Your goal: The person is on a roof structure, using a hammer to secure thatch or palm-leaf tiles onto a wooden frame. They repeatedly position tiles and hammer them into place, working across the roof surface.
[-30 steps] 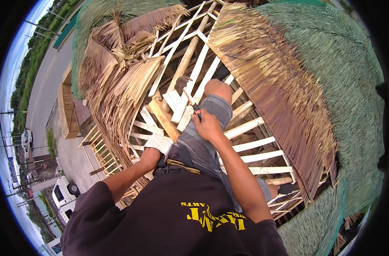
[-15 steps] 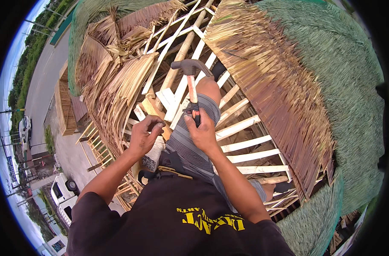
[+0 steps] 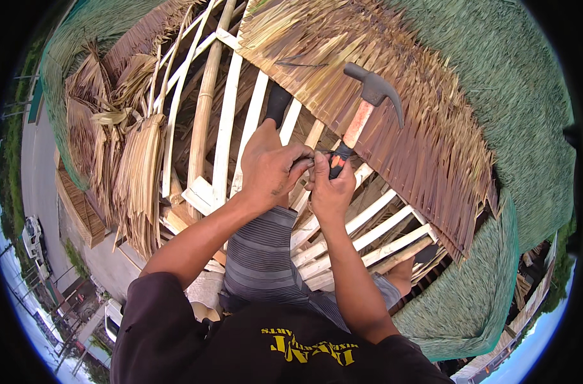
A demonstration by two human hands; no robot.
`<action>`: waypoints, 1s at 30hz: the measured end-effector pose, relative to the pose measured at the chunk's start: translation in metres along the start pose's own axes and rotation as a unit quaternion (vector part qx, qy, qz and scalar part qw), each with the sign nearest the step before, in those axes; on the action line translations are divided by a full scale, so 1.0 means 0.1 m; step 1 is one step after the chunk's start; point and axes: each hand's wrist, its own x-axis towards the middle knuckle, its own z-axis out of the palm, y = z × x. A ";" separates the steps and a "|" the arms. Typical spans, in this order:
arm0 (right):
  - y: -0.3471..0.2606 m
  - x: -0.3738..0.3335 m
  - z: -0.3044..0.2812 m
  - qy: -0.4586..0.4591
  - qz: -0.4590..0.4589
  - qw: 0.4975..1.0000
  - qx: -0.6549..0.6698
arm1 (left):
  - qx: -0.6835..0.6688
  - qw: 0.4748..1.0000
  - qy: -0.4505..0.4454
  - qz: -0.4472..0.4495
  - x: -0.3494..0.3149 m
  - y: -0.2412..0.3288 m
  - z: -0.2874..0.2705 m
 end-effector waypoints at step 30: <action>1.05 1.86 0.06 0.026 0.010 0.946 -0.324 | 0.122 0.991 -0.053 -0.003 1.87 -3.54 1.57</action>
